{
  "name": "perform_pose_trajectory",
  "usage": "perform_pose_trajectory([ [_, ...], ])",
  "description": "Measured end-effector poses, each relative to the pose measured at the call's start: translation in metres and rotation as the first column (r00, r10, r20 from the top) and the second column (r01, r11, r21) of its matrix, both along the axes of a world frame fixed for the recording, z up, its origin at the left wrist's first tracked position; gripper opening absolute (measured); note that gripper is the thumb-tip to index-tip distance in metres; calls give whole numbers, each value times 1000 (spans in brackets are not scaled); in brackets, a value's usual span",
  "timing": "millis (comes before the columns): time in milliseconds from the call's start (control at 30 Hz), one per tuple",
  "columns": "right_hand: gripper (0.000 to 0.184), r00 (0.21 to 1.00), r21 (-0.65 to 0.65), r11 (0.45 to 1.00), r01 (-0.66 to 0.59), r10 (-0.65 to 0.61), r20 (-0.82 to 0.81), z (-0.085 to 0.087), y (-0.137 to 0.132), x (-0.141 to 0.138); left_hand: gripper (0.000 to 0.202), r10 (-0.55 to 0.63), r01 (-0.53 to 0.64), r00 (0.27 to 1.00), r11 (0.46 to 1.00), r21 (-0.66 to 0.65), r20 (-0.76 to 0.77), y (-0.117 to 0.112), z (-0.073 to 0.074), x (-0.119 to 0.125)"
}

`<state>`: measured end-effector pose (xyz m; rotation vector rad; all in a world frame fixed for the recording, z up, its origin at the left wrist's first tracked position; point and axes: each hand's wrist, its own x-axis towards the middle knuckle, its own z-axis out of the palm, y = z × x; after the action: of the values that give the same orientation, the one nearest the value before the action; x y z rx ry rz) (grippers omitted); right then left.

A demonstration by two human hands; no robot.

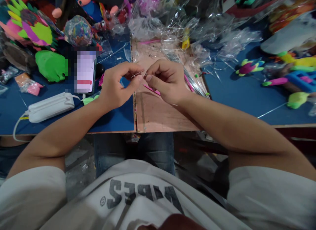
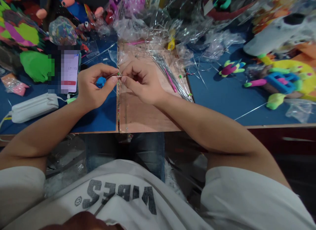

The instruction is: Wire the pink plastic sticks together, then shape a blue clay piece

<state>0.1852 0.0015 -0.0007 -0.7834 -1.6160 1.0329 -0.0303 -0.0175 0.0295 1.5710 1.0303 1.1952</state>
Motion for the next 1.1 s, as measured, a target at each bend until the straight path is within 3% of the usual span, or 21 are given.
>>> perform_pose_trajectory([
  [300, 46, 1000, 95, 995, -16, 14, 22, 2, -2, 4, 16, 25, -16, 995, 996, -87, 99, 1, 1, 3],
  [600, 36, 999, 46, 999, -27, 25, 39, 1, -3, 4, 16, -14, 15, 997, 1000, -15, 71, 3, -5, 4],
  [733, 30, 996, 112, 993, -25, 15, 91, 1, -3, 8, 17, 13, -11, 996, 1000, -26, 89, 5, -6, 5],
  [900, 31, 970, 294, 956, 11, -81, 228, -9, 4, 13, 20, -20, 18, 1000, 991, 133, 10, 17, -15, 2],
  [1100, 31, 962, 500, 862, 84, -201, 186, -20, 11, 9, 32, -31, 62, 996, 921, 384, -87, 33, -31, -3],
])
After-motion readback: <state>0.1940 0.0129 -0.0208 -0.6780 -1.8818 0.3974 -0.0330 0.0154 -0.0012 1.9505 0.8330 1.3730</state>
